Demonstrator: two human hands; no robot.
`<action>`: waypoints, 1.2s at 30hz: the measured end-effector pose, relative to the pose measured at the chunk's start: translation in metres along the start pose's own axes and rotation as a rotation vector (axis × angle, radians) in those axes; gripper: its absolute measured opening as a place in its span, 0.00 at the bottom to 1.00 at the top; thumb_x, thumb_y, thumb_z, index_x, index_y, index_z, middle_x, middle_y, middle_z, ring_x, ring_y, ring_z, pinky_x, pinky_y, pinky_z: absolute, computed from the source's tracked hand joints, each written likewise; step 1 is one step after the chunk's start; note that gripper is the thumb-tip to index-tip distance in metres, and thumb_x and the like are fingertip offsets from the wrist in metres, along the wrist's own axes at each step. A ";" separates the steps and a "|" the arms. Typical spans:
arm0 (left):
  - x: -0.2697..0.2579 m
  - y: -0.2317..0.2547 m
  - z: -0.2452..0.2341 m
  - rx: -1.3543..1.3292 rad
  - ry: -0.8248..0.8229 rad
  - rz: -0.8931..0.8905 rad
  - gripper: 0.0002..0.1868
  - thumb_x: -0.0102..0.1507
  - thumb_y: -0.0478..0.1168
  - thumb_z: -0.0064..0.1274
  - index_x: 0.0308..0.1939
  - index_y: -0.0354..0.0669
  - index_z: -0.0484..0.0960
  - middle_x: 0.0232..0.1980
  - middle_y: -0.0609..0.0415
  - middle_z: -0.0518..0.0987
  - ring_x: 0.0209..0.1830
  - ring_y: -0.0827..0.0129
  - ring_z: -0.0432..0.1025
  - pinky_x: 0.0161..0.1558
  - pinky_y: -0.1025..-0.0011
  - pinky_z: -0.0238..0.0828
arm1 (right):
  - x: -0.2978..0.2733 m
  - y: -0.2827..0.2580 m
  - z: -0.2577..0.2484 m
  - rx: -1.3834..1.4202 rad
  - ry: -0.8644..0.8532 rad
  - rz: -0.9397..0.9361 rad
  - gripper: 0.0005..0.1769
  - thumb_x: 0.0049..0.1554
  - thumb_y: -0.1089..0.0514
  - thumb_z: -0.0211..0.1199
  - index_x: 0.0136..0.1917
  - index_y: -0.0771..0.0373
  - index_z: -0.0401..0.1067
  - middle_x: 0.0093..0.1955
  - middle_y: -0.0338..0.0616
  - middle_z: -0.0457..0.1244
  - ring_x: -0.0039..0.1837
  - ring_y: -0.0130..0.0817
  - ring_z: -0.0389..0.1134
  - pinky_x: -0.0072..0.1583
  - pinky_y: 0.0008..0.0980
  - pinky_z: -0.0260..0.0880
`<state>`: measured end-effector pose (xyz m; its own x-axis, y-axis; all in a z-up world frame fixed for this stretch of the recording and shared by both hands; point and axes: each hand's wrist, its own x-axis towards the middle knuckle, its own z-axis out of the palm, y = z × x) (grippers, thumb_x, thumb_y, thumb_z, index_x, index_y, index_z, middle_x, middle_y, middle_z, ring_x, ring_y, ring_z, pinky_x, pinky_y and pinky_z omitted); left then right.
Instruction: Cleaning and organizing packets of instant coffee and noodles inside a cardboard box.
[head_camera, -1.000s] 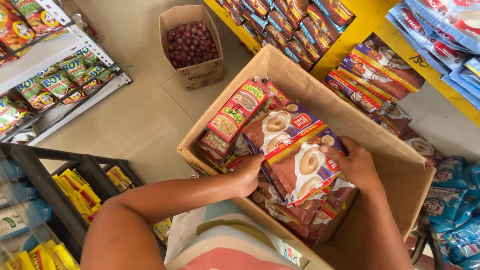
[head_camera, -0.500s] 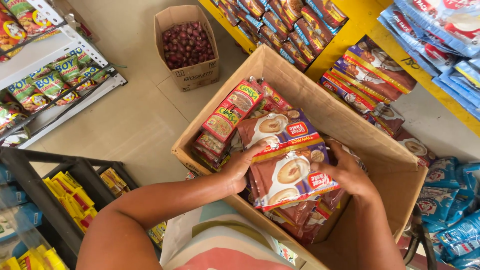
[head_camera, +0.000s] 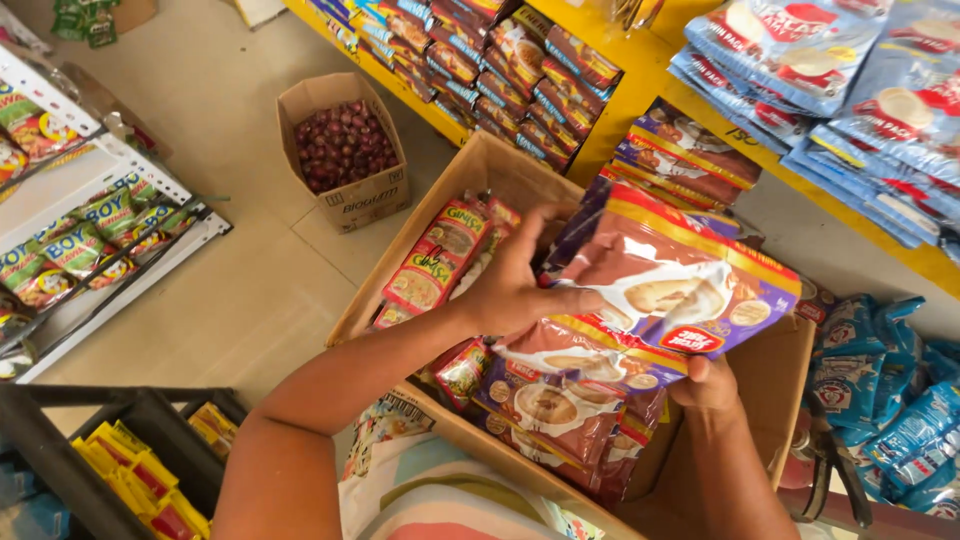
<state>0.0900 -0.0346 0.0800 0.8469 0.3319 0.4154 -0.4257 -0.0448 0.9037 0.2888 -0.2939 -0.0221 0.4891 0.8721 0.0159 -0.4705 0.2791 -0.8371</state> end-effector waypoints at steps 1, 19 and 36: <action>0.006 -0.004 0.004 -0.091 -0.081 0.019 0.50 0.63 0.58 0.69 0.75 0.38 0.55 0.72 0.46 0.75 0.74 0.62 0.70 0.77 0.63 0.64 | -0.001 -0.001 0.015 -0.036 -0.009 -0.085 0.64 0.41 0.41 0.85 0.80 0.64 0.56 0.74 0.45 0.60 0.74 0.45 0.63 0.73 0.51 0.61; 0.000 -0.047 0.010 0.331 0.041 0.669 0.46 0.60 0.61 0.67 0.74 0.50 0.62 0.61 0.52 0.76 0.59 0.62 0.74 0.58 0.65 0.74 | -0.056 0.067 -0.095 -1.587 0.313 -0.649 0.50 0.57 0.24 0.37 0.72 0.66 0.67 0.76 0.44 0.58 0.77 0.41 0.59 0.77 0.45 0.56; -0.013 -0.002 0.005 0.413 0.002 0.656 0.29 0.62 0.54 0.67 0.57 0.42 0.74 0.55 0.46 0.74 0.53 0.59 0.73 0.53 0.65 0.76 | -0.040 -0.023 0.076 -0.643 0.230 -0.498 0.63 0.36 0.32 0.83 0.70 0.66 0.54 0.68 0.55 0.61 0.72 0.48 0.65 0.76 0.47 0.65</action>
<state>0.0811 -0.0437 0.0732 0.4614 0.1176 0.8794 -0.6868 -0.5801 0.4379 0.2243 -0.3051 0.0382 0.6988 0.5846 0.4122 0.3150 0.2658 -0.9111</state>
